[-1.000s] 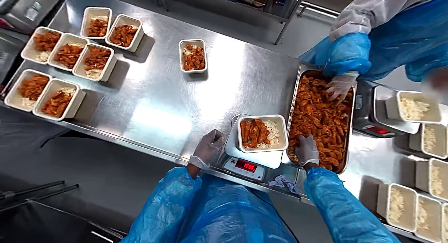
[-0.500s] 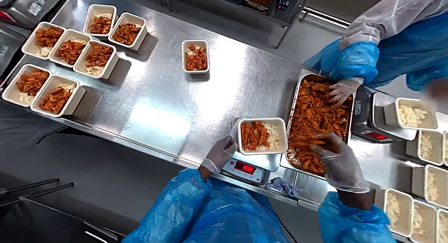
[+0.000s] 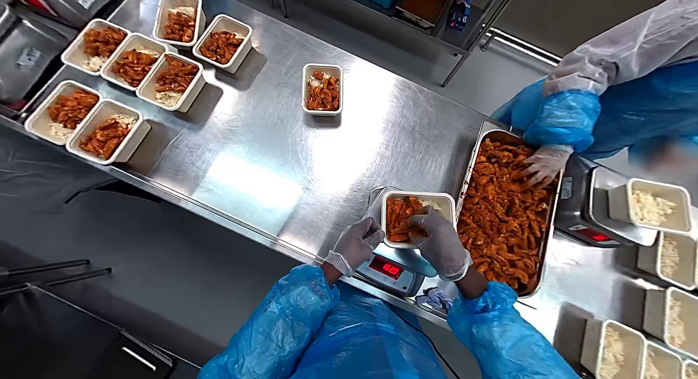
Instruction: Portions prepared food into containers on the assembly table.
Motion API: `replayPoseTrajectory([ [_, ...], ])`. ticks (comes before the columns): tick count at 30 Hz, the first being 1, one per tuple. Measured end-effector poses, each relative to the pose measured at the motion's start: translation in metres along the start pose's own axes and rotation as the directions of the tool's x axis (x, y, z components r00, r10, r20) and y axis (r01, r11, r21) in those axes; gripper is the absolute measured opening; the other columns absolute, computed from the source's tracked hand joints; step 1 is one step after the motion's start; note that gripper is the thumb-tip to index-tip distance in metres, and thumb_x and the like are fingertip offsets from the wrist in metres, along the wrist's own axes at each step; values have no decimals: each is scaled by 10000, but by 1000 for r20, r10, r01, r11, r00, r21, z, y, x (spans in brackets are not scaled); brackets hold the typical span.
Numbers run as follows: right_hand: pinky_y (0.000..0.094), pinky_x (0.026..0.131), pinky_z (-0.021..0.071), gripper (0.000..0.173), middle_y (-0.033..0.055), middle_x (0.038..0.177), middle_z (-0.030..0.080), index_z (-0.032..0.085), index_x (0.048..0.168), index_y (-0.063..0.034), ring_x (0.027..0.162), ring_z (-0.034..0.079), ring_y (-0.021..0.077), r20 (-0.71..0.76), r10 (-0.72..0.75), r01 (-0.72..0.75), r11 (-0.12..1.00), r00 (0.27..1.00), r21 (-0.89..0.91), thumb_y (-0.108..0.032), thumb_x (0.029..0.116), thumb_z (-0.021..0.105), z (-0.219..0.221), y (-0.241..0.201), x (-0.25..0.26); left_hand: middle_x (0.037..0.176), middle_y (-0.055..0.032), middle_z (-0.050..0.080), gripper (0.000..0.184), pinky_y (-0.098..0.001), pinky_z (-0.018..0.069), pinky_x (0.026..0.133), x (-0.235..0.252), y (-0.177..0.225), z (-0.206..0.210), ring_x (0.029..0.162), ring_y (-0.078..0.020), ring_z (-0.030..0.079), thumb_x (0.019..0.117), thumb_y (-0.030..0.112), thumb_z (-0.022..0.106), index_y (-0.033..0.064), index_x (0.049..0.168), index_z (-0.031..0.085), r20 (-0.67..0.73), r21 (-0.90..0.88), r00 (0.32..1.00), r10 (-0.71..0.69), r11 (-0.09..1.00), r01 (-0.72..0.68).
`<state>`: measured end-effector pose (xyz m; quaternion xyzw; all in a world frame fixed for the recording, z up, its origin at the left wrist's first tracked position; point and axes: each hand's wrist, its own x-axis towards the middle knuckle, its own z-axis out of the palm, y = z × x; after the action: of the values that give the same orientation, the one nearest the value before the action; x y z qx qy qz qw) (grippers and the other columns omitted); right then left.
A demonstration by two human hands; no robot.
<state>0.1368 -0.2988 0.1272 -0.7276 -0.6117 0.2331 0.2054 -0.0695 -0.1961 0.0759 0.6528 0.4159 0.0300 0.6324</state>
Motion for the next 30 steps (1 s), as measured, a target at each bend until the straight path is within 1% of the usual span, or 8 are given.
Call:
replayPoseTrajectory([
  [3, 505, 825, 573, 166, 90, 989, 700, 766, 953, -133, 975, 663, 304, 47, -3, 8, 994, 999, -113, -46, 813, 785, 4, 6, 7, 840, -40, 668, 184, -404, 554, 685, 12, -2, 6, 727, -170, 642, 1016, 315, 638, 135, 1048, 664, -7, 15, 1000, -30, 999, 30],
  [8, 472, 774, 596, 118, 70, 923, 715, 781, 912, -123, 882, 697, 252, 73, -40, 48, 992, 997, -116, -35, 835, 766, -2, 6, 11, 810, -56, 648, 162, -404, 513, 630, 3, 7, 2, 672, -185, 608, 1022, 281, 629, 121, 1036, 649, 2, 38, 1000, 6, 999, -6],
  [14, 508, 818, 594, 139, 150, 1032, 682, 751, 945, -78, 967, 682, 320, 132, 14, -1, 995, 991, -101, -1, 829, 755, -1, -11, 16, 852, -59, 671, 201, -394, 574, 703, 15, 4, 7, 743, -178, 660, 1022, 295, 627, 96, 1036, 653, 9, -1, 1000, -20, 1000, 20],
  [18, 456, 839, 604, 182, 104, 1052, 702, 765, 1006, -92, 950, 691, 248, -101, 58, -57, 998, 993, 10, 7, 863, 710, -25, -2, 2, 896, -60, 689, 207, -372, 583, 741, 16, 4, 1, 787, -171, 678, 1045, 270, 587, 76, 1065, 657, 27, -42, 998, -48, 998, 49],
  [21, 499, 780, 612, 192, 113, 1084, 705, 755, 1059, -106, 899, 703, 262, -273, 228, -230, 973, 934, 26, 4, 918, 684, -54, 50, -27, 926, -53, 717, 233, -371, 598, 754, 10, -9, -12, 802, -165, 699, 1054, 280, 563, 87, 1095, 685, -16, -19, 998, -54, 998, 53],
  [23, 601, 794, 579, 241, 186, 1121, 686, 743, 1090, -95, 943, 689, 363, -322, 400, -414, 910, 858, 26, 17, 880, 710, -49, 102, -38, 928, -55, 720, 236, -377, 597, 753, 9, -19, -21, 803, -169, 701, 1057, 278, 554, 83, 1093, 683, -33, 6, 998, -55, 998, 55],
  [26, 690, 896, 534, 447, 287, 1314, 594, 714, 1259, -128, 1146, 618, 484, -192, 580, -598, 800, 792, -50, -25, 826, 754, -13, 165, -33, 899, -46, 724, 210, -345, 601, 719, 10, -26, -30, 767, -160, 705, 1055, 250, 555, 82, 1068, 680, -55, 12, 998, -40, 999, 41],
  [30, 631, 951, 534, 297, 275, 1338, 571, 755, 1158, -103, 1205, 578, 470, -131, 679, -692, 707, 722, -150, -151, 865, 768, 15, 175, -20, 911, -37, 722, 199, -342, 597, 731, 20, -17, -40, 786, -157, 704, 1050, 256, 559, 96, 1085, 673, -62, 44, 997, -46, 998, 49],
])
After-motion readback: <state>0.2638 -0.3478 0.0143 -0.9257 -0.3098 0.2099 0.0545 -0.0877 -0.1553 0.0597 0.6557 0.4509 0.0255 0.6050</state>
